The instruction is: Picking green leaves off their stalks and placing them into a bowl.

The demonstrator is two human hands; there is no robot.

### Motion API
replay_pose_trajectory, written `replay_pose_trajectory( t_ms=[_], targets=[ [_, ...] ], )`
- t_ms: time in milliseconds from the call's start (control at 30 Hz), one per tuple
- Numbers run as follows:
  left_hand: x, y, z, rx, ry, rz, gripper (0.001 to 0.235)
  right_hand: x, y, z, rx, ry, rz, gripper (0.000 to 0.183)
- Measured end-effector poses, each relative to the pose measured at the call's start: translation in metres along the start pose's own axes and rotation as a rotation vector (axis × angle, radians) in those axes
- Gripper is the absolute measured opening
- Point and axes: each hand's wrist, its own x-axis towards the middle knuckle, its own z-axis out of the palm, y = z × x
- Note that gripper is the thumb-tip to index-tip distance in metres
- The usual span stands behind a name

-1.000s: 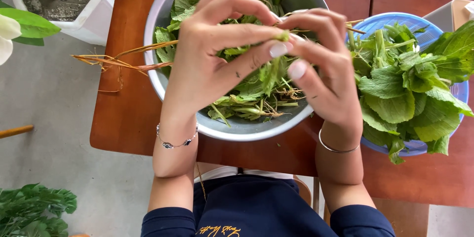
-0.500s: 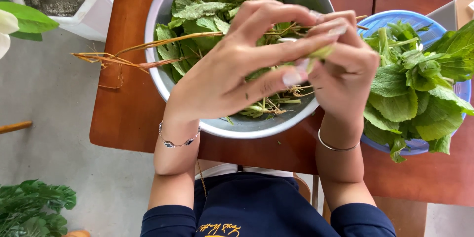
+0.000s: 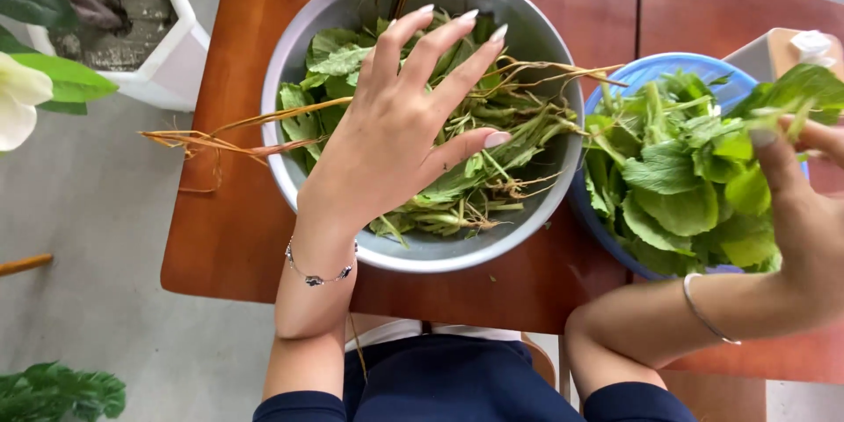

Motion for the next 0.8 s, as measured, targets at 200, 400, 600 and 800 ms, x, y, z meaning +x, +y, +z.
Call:
replay_pose_trajectory(
  t_ms=[200, 400, 600, 800],
  targets=[
    [-0.004, -0.002, 0.012, 0.068, -0.046, 0.012, 0.063, 0.005, 0.031, -0.011, 0.105, -0.048, 0.710, 0.025],
    [-0.012, -0.006, 0.012, 0.067, -0.082, 0.002, 0.060, 0.011, 0.058, 0.008, 0.057, -0.161, 0.166, 0.028],
    [-0.009, -0.004, 0.018, 0.074, -0.098, 0.003, 0.060, 0.005, 0.037, 0.002, -0.043, -0.117, -0.059, 0.029],
    [-0.007, -0.006, 0.024, 0.093, -0.148, 0.000, 0.062, 0.009, -0.015, 0.018, -0.232, -0.302, -0.279, 0.033]
  ],
)
